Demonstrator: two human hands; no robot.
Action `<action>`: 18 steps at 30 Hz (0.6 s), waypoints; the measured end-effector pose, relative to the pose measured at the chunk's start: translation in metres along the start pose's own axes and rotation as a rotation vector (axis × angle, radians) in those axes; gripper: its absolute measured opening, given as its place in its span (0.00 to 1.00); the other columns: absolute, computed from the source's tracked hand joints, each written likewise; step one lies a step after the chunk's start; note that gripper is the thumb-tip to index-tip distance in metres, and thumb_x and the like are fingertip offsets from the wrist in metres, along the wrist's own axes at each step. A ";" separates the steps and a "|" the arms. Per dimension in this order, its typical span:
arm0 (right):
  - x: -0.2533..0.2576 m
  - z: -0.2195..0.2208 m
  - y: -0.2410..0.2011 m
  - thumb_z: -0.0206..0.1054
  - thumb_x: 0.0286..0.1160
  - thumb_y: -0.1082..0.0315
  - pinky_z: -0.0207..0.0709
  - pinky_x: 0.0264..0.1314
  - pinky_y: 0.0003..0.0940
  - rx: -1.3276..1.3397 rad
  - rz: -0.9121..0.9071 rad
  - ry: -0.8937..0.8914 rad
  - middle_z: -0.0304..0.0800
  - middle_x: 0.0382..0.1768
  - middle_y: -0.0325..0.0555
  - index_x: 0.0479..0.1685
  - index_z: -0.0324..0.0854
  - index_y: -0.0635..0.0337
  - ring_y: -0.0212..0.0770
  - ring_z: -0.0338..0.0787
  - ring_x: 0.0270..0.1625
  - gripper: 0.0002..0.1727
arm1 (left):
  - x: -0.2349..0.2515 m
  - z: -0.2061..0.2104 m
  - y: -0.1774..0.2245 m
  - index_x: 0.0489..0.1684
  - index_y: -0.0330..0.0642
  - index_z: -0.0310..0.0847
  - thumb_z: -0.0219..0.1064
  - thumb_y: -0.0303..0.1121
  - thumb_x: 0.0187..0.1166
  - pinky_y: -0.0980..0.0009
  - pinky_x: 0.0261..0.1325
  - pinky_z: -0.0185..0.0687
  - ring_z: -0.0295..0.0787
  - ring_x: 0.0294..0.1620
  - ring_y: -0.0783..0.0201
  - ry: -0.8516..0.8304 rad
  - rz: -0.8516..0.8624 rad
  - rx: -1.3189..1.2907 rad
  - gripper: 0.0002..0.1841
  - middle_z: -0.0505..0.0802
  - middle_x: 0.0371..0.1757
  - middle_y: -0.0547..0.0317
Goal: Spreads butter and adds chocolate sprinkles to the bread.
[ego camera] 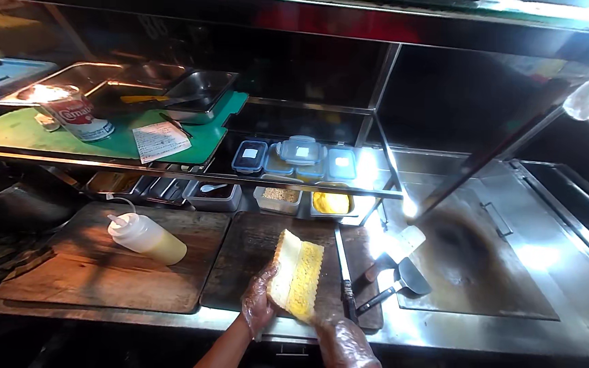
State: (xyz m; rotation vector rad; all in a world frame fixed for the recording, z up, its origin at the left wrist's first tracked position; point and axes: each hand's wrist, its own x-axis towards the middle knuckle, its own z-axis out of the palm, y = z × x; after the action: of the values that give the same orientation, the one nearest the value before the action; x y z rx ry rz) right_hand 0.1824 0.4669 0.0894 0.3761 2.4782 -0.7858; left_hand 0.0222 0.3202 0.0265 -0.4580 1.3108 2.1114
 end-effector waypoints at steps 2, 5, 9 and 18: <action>-0.003 -0.009 0.016 0.57 0.88 0.60 0.77 0.78 0.48 0.352 0.036 -0.035 0.92 0.63 0.48 0.74 0.84 0.49 0.44 0.89 0.69 0.21 | 0.000 0.001 0.001 0.72 0.37 0.78 0.54 0.36 0.90 0.53 0.60 0.89 0.92 0.58 0.54 0.014 -0.004 -0.004 0.19 0.92 0.60 0.44; 0.017 -0.016 0.037 0.60 0.84 0.67 0.79 0.38 0.32 0.893 0.075 -0.063 0.89 0.36 0.41 0.70 0.82 0.58 0.33 0.83 0.32 0.19 | 0.000 0.003 0.003 0.72 0.37 0.77 0.54 0.35 0.90 0.52 0.61 0.89 0.92 0.59 0.53 0.017 -0.012 0.001 0.19 0.92 0.60 0.44; 0.044 -0.021 0.053 0.60 0.84 0.69 0.76 0.32 0.30 0.933 0.192 0.089 0.88 0.35 0.41 0.68 0.83 0.57 0.32 0.80 0.28 0.18 | 0.001 0.003 0.004 0.74 0.37 0.76 0.54 0.36 0.91 0.51 0.62 0.88 0.91 0.60 0.53 0.013 -0.021 0.022 0.20 0.91 0.62 0.44; -0.017 0.010 0.008 0.51 0.89 0.58 0.85 0.63 0.60 -0.005 0.061 0.108 0.92 0.60 0.55 0.76 0.82 0.41 0.57 0.92 0.63 0.23 | 0.002 0.004 0.000 0.74 0.38 0.77 0.55 0.36 0.89 0.53 0.60 0.90 0.92 0.58 0.55 0.005 -0.007 -0.003 0.20 0.92 0.60 0.45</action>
State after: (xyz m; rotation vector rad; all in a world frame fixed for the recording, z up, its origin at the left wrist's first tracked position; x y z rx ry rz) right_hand 0.2033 0.4655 0.0877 0.5020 2.5550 -0.7532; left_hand 0.0213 0.3239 0.0271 -0.4695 1.3069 2.1080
